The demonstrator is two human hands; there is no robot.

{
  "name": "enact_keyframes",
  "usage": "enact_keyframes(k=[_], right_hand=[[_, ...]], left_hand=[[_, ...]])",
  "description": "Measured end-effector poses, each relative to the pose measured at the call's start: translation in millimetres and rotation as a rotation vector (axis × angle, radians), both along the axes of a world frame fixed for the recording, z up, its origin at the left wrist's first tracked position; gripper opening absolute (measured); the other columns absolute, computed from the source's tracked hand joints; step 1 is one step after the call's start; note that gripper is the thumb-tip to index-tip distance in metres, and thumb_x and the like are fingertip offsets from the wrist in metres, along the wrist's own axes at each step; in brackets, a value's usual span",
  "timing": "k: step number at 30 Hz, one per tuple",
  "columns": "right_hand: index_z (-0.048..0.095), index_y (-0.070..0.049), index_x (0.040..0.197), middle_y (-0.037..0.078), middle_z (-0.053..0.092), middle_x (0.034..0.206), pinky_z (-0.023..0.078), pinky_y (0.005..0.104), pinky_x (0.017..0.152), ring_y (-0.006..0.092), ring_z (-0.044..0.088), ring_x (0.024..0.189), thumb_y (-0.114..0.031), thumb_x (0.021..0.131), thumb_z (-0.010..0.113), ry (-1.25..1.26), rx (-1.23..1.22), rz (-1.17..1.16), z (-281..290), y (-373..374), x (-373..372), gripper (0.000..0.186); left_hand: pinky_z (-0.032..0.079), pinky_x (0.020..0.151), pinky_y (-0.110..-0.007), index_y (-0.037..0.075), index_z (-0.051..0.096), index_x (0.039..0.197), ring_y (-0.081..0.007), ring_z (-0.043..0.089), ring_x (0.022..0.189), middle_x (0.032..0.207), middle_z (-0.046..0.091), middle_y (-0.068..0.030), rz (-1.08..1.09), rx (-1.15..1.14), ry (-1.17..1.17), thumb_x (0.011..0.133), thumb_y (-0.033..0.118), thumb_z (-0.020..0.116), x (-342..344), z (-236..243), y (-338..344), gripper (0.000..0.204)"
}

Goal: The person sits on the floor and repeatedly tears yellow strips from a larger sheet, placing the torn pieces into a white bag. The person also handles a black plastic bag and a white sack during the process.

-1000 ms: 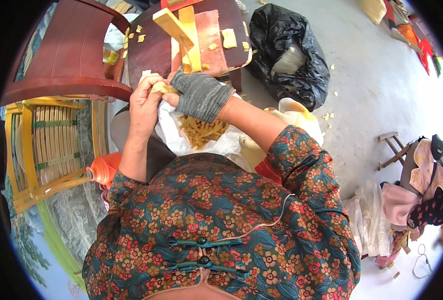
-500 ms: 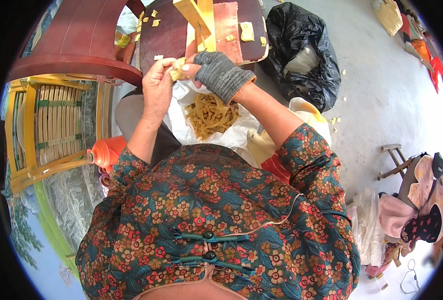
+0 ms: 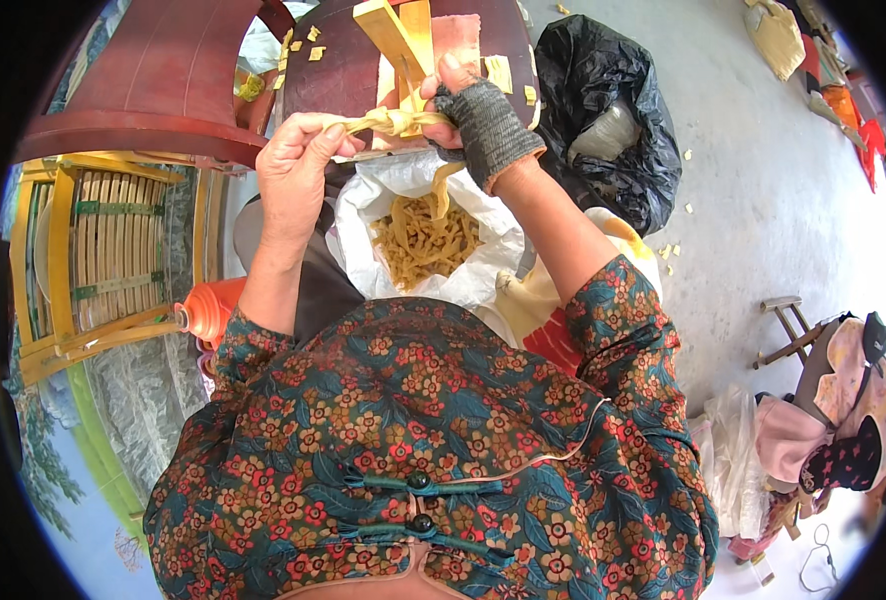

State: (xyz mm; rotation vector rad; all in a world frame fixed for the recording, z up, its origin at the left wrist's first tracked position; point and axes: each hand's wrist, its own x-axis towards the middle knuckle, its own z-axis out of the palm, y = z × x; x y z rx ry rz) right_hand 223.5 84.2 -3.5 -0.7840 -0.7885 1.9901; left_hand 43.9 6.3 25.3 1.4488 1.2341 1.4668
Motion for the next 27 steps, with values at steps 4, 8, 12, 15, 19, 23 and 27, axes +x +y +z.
enact_keyframes(k=[4, 8, 12, 15, 19, 23, 27], right_hand=[[0.056, -0.006, 0.077, 0.001, 0.054, 0.062, 0.039, 0.0188, 0.044, 0.0079, 0.048, 0.048, -0.029, 0.081, 0.062, -0.154, 0.161, 0.106, 0.7, -4.8, 0.5, 0.024], [0.055, -0.009, 0.075, -0.001, 0.053, 0.056, 0.035, 0.0193, 0.041, 0.0062, 0.046, 0.046, -0.021, 0.079, 0.063, -0.354, 0.248, 0.257, 10.2, -20.8, -10.1, 0.015], [0.053, -0.006, 0.076, 0.002, 0.054, 0.057, 0.038, 0.0224, 0.041, 0.0082, 0.049, 0.046, -0.019, 0.077, 0.065, -0.544, 0.386, 0.521, -6.9, -20.0, -16.2, 0.018], [0.053, -0.003, 0.077, 0.004, 0.056, 0.058, 0.042, 0.0247, 0.043, 0.0112, 0.053, 0.047, -0.02, 0.078, 0.062, -0.618, 0.357, 0.628, -7.2, -25.2, -14.5, 0.019], [0.058, 0.0, 0.084, 0.01, 0.06, 0.065, 0.046, 0.0326, 0.058, 0.0199, 0.057, 0.06, -0.03, 0.08, 0.056, -0.701, 0.642, 0.673, -11.4, -32.0, -17.9, 0.03], [0.058, 0.001, 0.091, 0.017, 0.062, 0.083, 0.043, 0.039, 0.076, 0.0318, 0.058, 0.081, -0.036, 0.081, 0.051, -0.818, 0.889, 0.701, 4.9, -34.1, -21.0, 0.038], [0.058, 0.0, 0.087, 0.019, 0.06, 0.082, 0.044, 0.04, 0.073, 0.0322, 0.058, 0.079, -0.034, 0.082, 0.051, -0.793, 0.946, 0.584, 4.5, -44.7, -25.5, 0.036]], left_hand=[[0.046, 0.08, -0.027, -0.001, 0.059, 0.096, -0.0158, 0.058, 0.087, 0.089, 0.061, -0.0086, 0.055, -0.047, 0.225, 0.08, 0.009, 0.064, -8.7, 6.9, -4.7, 0.019], [0.04, 0.092, -0.034, 0.003, 0.055, 0.112, -0.0266, 0.053, 0.107, 0.111, 0.056, -0.0132, 0.113, 0.151, 0.824, 0.069, 0.014, 0.072, -4.5, 11.9, -10.9, 0.047], [0.044, 0.08, -0.036, 0.003, 0.054, 0.106, -0.0315, 0.055, 0.094, 0.098, 0.055, -0.0146, -0.156, -0.187, 0.796, 0.075, 0.016, 0.066, 11.6, 7.6, -22.9, 0.036], [0.043, 0.072, -0.041, 0.006, 0.053, 0.098, -0.0338, 0.052, 0.084, 0.086, 0.052, -0.0128, -0.237, -0.149, 0.814, 0.08, 0.015, 0.059, 7.3, -7.9, -31.4, 0.022], [0.043, 0.069, -0.036, 0.009, 0.055, 0.095, -0.0249, 0.052, 0.084, 0.09, 0.051, -0.0071, -0.205, 0.034, 1.133, 0.074, 0.011, 0.061, -8.9, -16.6, -32.3, 0.022], [0.041, 0.064, -0.034, 0.012, 0.053, 0.091, -0.0214, 0.052, 0.075, 0.08, 0.048, -0.0031, -0.136, 0.368, 1.257, 0.071, 0.011, 0.061, -26.7, -22.3, -22.8, 0.021], [0.04, 0.06, -0.036, 0.013, 0.048, 0.092, -0.0229, 0.052, 0.065, 0.071, 0.049, -0.0024, -0.15, 0.5, 1.273, 0.068, 0.009, 0.061, -57.3, -42.2, -9.1, 0.028]])
